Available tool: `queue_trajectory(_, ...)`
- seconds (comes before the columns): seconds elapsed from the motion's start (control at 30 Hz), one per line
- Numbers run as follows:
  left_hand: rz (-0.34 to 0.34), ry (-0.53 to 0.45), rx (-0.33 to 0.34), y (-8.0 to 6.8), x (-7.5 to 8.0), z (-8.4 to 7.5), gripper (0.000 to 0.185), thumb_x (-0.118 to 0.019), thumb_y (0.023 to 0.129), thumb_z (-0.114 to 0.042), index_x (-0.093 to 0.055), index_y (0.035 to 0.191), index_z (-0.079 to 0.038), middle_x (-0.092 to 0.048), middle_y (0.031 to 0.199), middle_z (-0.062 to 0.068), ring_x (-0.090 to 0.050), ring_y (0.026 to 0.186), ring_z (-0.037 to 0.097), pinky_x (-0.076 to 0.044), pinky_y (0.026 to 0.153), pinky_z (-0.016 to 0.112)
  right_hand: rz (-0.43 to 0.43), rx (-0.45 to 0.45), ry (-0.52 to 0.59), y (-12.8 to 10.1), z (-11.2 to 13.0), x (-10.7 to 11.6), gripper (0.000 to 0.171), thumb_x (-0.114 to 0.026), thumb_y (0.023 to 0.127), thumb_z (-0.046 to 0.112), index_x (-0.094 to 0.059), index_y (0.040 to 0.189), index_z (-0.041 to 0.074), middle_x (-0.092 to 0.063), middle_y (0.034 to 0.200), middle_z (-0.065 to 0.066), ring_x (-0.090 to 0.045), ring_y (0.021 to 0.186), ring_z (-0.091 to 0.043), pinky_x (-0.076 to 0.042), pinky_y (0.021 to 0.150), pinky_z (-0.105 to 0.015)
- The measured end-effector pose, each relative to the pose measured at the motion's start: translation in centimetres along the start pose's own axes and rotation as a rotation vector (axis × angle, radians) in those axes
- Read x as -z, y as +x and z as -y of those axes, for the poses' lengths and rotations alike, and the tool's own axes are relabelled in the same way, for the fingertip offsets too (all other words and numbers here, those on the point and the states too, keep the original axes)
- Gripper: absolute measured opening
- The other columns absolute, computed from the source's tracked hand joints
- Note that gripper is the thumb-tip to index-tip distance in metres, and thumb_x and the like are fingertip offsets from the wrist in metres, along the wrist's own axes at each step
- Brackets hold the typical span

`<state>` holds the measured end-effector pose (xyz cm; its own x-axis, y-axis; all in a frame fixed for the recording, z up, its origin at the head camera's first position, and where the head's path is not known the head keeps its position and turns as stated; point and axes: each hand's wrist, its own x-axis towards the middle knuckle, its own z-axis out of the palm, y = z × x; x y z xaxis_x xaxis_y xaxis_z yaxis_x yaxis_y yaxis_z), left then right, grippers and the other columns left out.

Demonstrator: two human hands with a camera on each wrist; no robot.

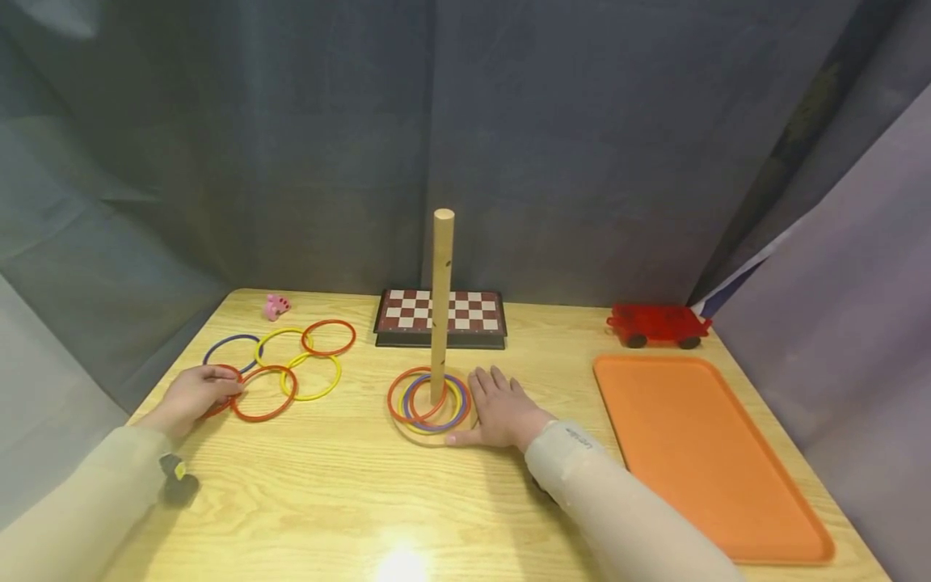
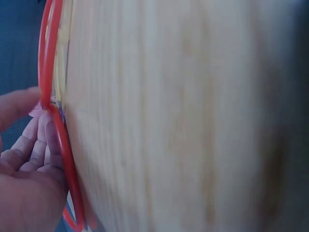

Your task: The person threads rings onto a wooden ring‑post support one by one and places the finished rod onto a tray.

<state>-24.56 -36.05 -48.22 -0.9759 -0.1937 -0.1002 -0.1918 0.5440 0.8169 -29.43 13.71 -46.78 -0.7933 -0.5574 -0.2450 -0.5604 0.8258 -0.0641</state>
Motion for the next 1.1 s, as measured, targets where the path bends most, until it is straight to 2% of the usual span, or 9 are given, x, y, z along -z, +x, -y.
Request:
queue_trajectory(0.3,-0.046,0.041,-0.004,0.0,-0.4,-0.2,0.031,-0.069,0.095,-0.011,-0.060,0.115,0.011,-0.064,0.102,0.017,-0.059,0.086,0.024,-0.051,0.067,0.029,-0.008,0.004,0.008,-0.1,0.0,0.2,0.117,-0.055,0.089,0.081,-0.020,0.162,-0.003,-0.021,0.167,-0.024,-0.016,0.153,-0.046,-0.024,0.118,-0.065)
queue_trajectory(0.5,-0.042,0.006,0.008,-0.2,-0.3,-0.2,0.027,-0.063,0.098,-0.006,-0.061,0.115,0.015,-0.066,0.102,0.021,-0.063,0.084,0.021,-0.053,0.066,0.027,-0.021,0.014,0.014,-0.1,0.1,0.2,0.117,-0.056,0.089,0.080,-0.022,0.161,-0.005,-0.023,0.166,-0.025,-0.018,0.152,-0.047,-0.025,0.118,-0.065)
queue_trajectory(0.67,-0.048,-0.043,0.005,-0.5,0.2,-0.5,0.031,-0.058,0.102,-0.005,-0.060,0.123,0.017,-0.066,0.109,0.024,-0.060,0.080,0.015,-0.053,0.064,0.026,-0.023,0.014,0.020,-0.2,0.1,0.3,0.116,-0.057,0.089,0.079,-0.022,0.161,-0.005,-0.023,0.166,-0.025,-0.018,0.152,-0.047,-0.026,0.118,-0.065)
queue_trajectory(0.83,-0.062,-0.058,0.010,-0.8,1.0,-2.2,0.037,-0.053,0.105,-0.006,-0.055,0.134,0.017,-0.063,0.117,0.027,-0.055,0.081,0.015,-0.049,0.065,0.028,-0.013,-0.001,0.021,-0.2,0.1,0.4,0.117,-0.056,0.088,0.080,-0.021,0.162,-0.004,-0.022,0.166,-0.024,-0.017,0.152,-0.046,-0.024,0.119,-0.065)
queue_trajectory(0.97,-0.048,-0.067,-0.002,-0.9,1.3,-4.1,0.041,-0.050,0.107,-0.007,-0.050,0.140,0.018,-0.056,0.132,0.034,-0.060,0.096,0.021,-0.054,0.077,0.028,-0.016,-0.001,0.018,-0.2,0.1,0.4,0.117,-0.056,0.088,0.080,-0.022,0.161,-0.004,-0.022,0.166,-0.024,-0.018,0.152,-0.047,-0.025,0.118,-0.065)
queue_trajectory(1.1,-0.024,-0.102,-0.025,-0.8,1.4,-6.3,0.043,-0.049,0.109,-0.011,-0.047,0.143,0.016,-0.054,0.134,0.033,-0.060,0.106,0.028,-0.055,0.085,0.031,-0.019,0.004,0.019,-0.2,0.1,0.2,0.116,-0.057,0.088,0.080,-0.023,0.161,-0.004,-0.023,0.166,-0.024,-0.018,0.152,-0.047,-0.026,0.118,-0.065)
